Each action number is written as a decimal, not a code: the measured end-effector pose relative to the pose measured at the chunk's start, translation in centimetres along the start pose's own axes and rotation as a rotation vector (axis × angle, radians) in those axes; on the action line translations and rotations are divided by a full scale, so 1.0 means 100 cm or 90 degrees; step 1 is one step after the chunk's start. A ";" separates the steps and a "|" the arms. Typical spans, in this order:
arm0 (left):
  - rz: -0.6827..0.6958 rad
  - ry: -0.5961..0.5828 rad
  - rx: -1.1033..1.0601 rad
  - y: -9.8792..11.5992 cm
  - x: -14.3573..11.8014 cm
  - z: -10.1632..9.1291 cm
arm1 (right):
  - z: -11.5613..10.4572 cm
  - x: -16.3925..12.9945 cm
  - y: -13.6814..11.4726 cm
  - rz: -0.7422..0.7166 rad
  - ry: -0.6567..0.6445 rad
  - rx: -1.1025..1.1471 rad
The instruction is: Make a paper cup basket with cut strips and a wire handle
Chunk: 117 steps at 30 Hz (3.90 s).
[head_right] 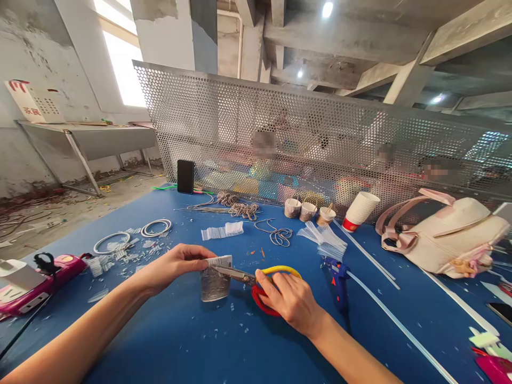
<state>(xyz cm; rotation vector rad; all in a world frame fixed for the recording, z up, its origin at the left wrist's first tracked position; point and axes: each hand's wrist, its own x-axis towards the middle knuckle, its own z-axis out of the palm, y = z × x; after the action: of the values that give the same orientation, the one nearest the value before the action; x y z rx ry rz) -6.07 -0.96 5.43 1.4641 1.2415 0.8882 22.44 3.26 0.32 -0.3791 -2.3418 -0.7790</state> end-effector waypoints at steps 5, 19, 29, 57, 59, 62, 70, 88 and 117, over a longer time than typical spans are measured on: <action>0.005 -0.004 0.006 0.001 0.000 0.000 | 0.000 0.004 -0.002 0.019 0.002 0.001; 0.001 -0.023 0.032 -0.004 0.001 -0.002 | -0.001 0.004 0.001 -0.010 -0.021 0.058; 0.000 -0.026 0.035 -0.005 0.002 -0.005 | -0.003 0.002 0.000 -0.049 -0.023 0.071; 0.008 0.039 -0.113 -0.010 0.004 -0.004 | -0.006 -0.008 -0.011 0.089 0.021 0.054; 0.009 0.038 -0.109 -0.011 0.004 -0.004 | -0.005 -0.005 -0.011 0.081 0.025 0.048; 0.004 0.042 -0.099 -0.011 0.004 -0.003 | -0.005 -0.001 -0.011 0.067 0.032 0.042; 0.012 0.048 -0.091 -0.010 0.006 -0.004 | -0.005 0.005 -0.011 0.048 0.034 0.011; 0.009 0.049 -0.052 -0.012 0.006 -0.003 | -0.006 0.003 -0.006 0.009 -0.001 0.012; 0.059 0.216 0.041 -0.002 0.001 0.005 | -0.010 -0.010 -0.010 0.007 -0.020 0.053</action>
<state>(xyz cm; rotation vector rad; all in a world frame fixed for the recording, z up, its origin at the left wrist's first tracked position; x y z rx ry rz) -5.60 -0.94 5.14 1.4711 1.4701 1.2057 23.21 1.81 -0.15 -0.3712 -2.3900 -0.6729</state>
